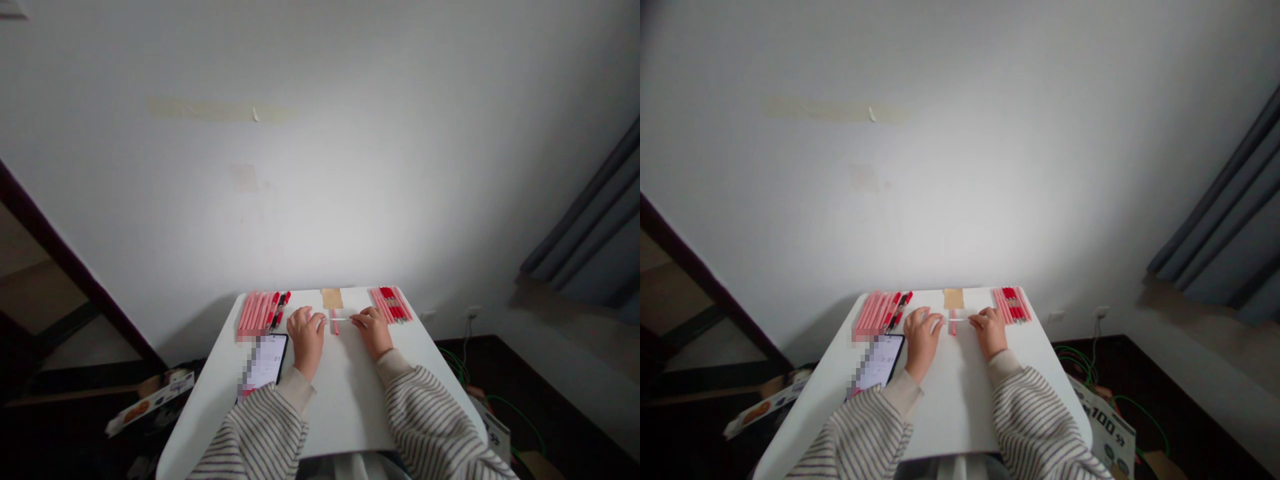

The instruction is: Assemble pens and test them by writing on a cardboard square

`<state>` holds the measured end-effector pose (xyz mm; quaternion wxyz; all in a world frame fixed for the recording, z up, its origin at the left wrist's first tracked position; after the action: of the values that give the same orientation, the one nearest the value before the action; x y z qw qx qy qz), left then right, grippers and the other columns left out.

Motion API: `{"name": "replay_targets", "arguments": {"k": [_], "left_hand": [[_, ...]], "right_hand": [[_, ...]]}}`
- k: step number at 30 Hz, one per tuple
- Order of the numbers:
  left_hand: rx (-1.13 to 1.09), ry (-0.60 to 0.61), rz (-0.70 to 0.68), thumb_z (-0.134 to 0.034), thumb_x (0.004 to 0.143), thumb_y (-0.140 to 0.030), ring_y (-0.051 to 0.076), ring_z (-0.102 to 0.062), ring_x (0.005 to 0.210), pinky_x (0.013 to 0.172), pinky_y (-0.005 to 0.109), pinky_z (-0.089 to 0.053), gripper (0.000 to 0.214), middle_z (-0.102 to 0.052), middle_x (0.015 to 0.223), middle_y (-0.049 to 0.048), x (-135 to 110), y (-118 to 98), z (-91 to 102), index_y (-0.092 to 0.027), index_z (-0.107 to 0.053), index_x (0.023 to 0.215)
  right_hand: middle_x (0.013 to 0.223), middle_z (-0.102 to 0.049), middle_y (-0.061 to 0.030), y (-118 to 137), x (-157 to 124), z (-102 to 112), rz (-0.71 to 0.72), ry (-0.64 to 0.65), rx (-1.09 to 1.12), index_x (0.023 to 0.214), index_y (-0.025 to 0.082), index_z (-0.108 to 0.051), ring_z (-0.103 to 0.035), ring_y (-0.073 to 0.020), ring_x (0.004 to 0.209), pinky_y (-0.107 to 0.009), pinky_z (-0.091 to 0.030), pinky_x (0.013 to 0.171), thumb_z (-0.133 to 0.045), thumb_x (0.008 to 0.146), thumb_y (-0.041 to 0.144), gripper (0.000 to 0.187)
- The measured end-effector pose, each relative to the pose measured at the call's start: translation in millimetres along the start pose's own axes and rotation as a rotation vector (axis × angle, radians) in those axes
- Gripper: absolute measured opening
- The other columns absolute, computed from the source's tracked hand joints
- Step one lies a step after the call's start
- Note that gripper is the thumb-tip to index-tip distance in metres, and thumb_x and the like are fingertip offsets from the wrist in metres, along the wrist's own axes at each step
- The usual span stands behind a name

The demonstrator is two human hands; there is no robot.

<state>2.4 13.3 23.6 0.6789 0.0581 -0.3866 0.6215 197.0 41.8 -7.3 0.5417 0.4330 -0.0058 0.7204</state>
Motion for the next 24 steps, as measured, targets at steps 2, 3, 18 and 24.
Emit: {"name": "replay_targets", "arguments": {"k": [2,3,18,24], "left_hand": [[0.001,0.001,0.003,-0.054,0.083,-0.030,0.023,-0.046,0.112,0.098,0.042,-0.034,0.016,-0.055,0.111,0.0061,-0.1,0.4,-0.4,-0.029,-0.070,0.089],[0.001,0.000,0.005,-0.055,0.083,-0.030,0.023,-0.046,0.112,0.098,0.042,-0.034,0.016,-0.055,0.111,0.0060,-0.2,0.6,-0.6,-0.028,-0.070,0.088],[-0.004,-0.042,0.019,-0.056,0.083,-0.027,0.023,-0.046,0.111,0.097,0.042,-0.035,0.013,-0.056,0.111,0.0060,1.0,2.0,1.2,-0.026,-0.069,0.083],[0.065,-0.072,0.062,-0.056,0.082,-0.027,0.025,-0.046,0.110,0.096,0.044,-0.035,0.012,-0.057,0.112,0.0068,2.2,4.8,3.9,-0.024,-0.068,0.080]], "right_hand": [[0.083,-0.062,-0.0054,-0.3,0.2,-0.5,-0.002,0.001,-0.001,0.087,0.027,-0.076,-0.052,-0.0205,0.086,-0.032,-0.042,0.078,-0.064,0.081,0.023,0.014],[0.083,-0.062,-0.0054,-0.5,0.3,-0.7,-0.002,0.002,0.000,0.087,0.027,-0.076,-0.052,-0.0206,0.086,-0.032,-0.043,0.078,-0.064,0.081,0.023,0.014],[0.082,-0.062,-0.0061,-0.9,0.4,0.0,-0.004,-0.006,-0.007,0.087,0.027,-0.076,-0.053,-0.0205,0.087,-0.033,-0.044,0.078,-0.060,0.084,0.025,0.016],[0.081,-0.063,-0.0063,1.5,1.1,2.6,-0.008,-0.004,-0.009,0.087,0.024,-0.076,-0.052,-0.0207,0.085,-0.033,-0.043,0.078,-0.062,0.083,0.023,0.014]]}}
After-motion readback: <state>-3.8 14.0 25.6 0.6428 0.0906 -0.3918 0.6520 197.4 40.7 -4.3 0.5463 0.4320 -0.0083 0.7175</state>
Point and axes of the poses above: each hand's wrist, its own x-axis towards the middle knuckle, its own z-axis out of the back of the hand, y = z × x, the point moved 3 cm from there along x, towards the middle knuckle
